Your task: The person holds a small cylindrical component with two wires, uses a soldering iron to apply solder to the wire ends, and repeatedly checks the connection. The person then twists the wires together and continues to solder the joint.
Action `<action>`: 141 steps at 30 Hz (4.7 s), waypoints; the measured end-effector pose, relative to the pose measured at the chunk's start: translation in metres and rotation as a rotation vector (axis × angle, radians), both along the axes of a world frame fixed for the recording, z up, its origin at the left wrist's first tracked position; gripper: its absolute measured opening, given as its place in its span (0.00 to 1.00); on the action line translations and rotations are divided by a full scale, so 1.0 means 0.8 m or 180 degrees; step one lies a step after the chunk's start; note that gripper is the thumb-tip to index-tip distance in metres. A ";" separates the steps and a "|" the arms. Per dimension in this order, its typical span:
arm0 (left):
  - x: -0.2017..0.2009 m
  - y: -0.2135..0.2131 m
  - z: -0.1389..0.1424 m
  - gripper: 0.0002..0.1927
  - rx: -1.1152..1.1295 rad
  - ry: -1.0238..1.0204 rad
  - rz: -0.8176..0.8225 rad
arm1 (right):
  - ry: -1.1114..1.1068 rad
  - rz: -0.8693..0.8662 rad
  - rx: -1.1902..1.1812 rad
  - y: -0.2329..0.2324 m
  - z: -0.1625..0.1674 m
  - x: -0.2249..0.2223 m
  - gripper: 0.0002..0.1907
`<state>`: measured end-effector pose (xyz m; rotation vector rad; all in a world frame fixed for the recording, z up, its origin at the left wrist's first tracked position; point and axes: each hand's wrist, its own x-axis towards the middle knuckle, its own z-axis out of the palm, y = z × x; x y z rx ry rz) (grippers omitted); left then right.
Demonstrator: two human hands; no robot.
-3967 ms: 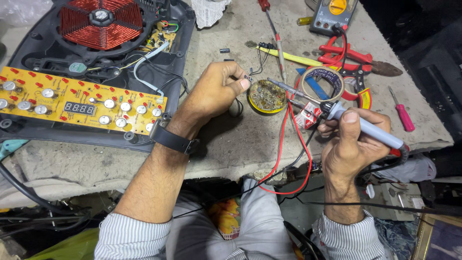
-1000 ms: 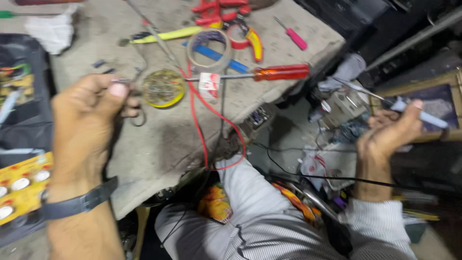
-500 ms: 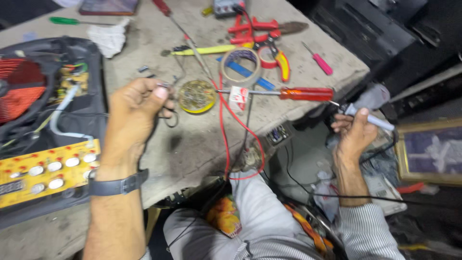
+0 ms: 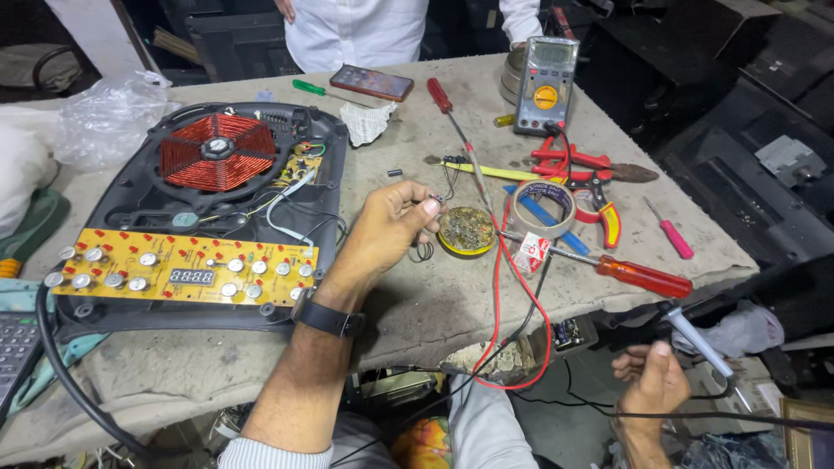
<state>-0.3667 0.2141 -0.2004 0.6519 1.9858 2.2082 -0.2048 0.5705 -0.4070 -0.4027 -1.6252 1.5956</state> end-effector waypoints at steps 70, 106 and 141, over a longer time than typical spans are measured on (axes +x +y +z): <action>-0.023 -0.017 -0.030 0.17 0.0989 -0.0242 0.0308 | 0.1002 0.3038 0.3649 -0.203 0.291 -0.266 0.11; -0.029 -0.009 -0.043 0.17 0.0697 0.0028 0.0536 | 0.1040 0.3149 0.3820 -0.207 0.280 -0.260 0.06; -0.036 0.000 -0.048 0.14 0.1121 -0.0036 0.0434 | 0.1415 0.2791 0.3721 -0.202 0.273 -0.263 0.05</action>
